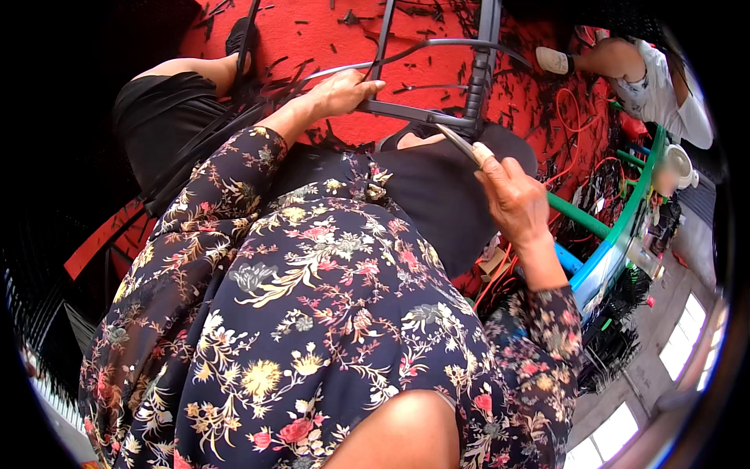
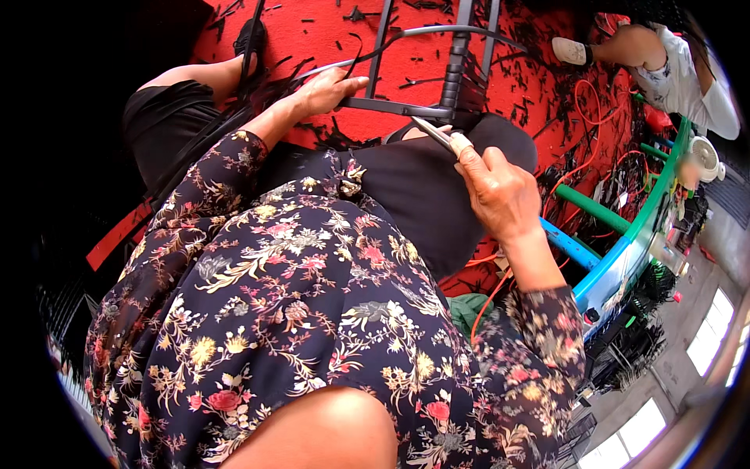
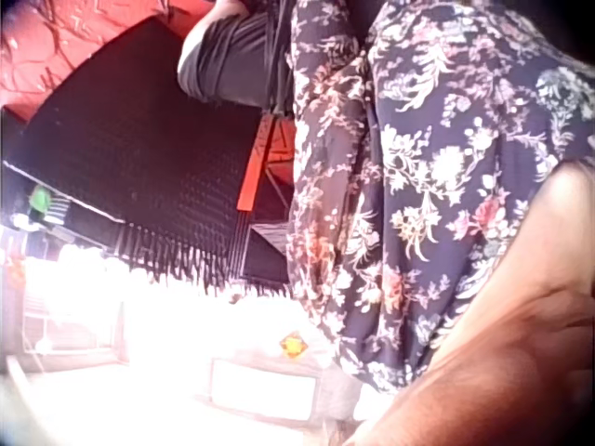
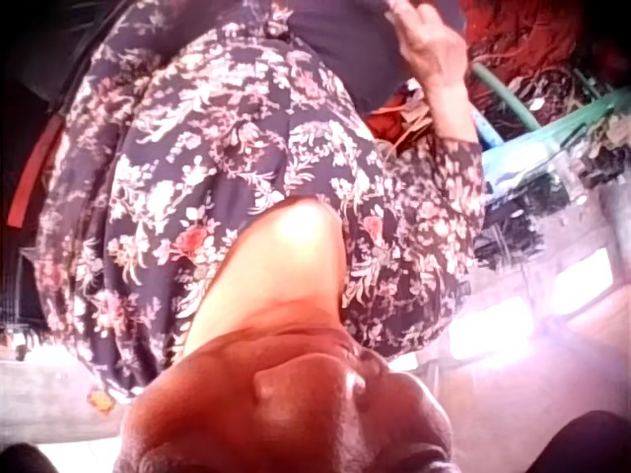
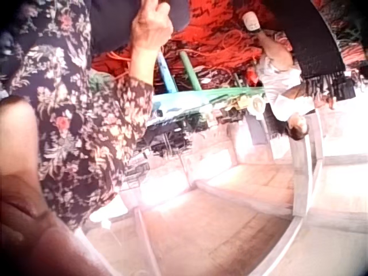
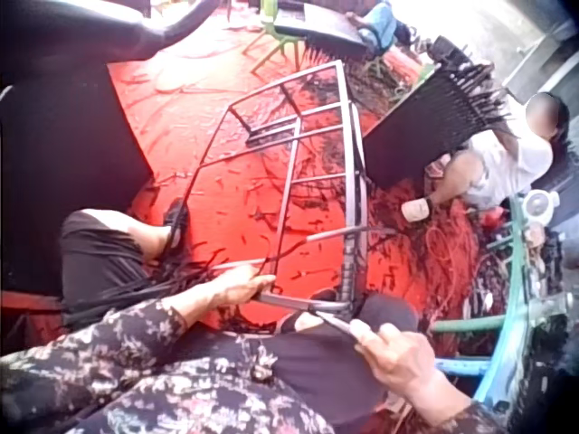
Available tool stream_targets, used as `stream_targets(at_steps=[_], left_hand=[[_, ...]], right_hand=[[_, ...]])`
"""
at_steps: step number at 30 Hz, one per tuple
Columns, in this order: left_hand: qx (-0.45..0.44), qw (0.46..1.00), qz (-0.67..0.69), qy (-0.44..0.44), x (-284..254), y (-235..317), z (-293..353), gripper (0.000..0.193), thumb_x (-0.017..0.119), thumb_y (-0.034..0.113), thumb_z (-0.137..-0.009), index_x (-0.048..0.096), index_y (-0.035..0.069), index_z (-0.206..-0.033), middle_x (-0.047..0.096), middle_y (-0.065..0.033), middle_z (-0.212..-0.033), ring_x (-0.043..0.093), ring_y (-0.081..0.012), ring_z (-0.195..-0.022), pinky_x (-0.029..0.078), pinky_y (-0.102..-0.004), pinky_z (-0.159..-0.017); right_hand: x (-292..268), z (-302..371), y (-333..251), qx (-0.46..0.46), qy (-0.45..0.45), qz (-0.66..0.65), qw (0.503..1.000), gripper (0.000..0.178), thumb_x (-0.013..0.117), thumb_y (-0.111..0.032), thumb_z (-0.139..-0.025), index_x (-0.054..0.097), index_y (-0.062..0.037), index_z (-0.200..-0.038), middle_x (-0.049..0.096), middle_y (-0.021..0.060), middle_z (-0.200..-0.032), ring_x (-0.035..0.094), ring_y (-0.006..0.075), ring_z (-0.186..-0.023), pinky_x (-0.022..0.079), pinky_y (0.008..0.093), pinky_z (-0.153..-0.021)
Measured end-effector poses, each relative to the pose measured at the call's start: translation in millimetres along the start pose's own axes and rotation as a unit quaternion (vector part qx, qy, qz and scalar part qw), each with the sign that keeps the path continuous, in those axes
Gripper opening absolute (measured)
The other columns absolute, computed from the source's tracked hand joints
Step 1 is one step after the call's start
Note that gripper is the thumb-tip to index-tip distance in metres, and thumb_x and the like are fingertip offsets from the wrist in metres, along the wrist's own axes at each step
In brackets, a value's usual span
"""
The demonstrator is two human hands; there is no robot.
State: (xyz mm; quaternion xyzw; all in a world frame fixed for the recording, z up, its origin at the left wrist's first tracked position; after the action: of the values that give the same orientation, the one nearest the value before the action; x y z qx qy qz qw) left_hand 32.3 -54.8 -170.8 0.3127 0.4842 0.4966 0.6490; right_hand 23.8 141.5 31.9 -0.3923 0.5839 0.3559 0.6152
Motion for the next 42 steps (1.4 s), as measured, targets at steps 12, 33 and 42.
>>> stream_targets(at_steps=[12,33,42], left_hand=[[-0.028,0.997,-0.041,-0.066,4,12,10,0.056,0.046,0.049,-0.088,0.057,-0.004,-0.071,0.054,-0.0166,-0.064,0.053,-0.0291,-0.064,0.04,-0.0388,-0.064],[-0.03,0.996,-0.036,-0.07,10,0,3,0.056,0.044,0.048,-0.088,0.059,-0.004,-0.073,0.058,-0.0178,-0.067,0.058,-0.0286,-0.067,0.042,-0.0395,-0.066],[-0.046,0.995,-0.045,-0.073,10,-1,1,0.056,0.045,0.049,-0.087,0.053,-0.003,-0.067,0.056,-0.0197,-0.068,0.056,-0.0309,-0.067,0.041,-0.0412,-0.065]], right_hand=[[-25,-49,-2,-0.057,-0.193,0.013,0.98,0.03,0.059,-0.017,-0.081,0.057,-0.0167,-0.11,0.05,0.0085,-0.066,0.056,0.0287,-0.053,0.047,0.0383,-0.047],[-31,-46,-10,-0.129,-0.189,0.096,0.969,0.036,0.063,-0.015,-0.075,0.056,-0.0112,-0.11,0.042,0.0055,-0.063,0.053,0.0206,-0.051,0.043,0.0341,-0.045],[-33,-31,1,-0.057,-0.172,0.057,0.982,0.038,0.065,-0.014,-0.075,0.057,-0.0132,-0.111,0.042,0.0062,-0.066,0.052,0.021,-0.05,0.043,0.0343,-0.044]])
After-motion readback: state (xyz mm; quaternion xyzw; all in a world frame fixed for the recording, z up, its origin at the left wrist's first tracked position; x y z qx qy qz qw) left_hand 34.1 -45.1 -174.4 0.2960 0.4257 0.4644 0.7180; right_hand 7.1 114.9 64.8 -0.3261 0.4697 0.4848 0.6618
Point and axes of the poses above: each hand's wrist, its own z-axis away from the middle knuckle, its own x-axis out of the palm, y = z × x, the point moved 9 cm from there along -z, towards the middle knuckle
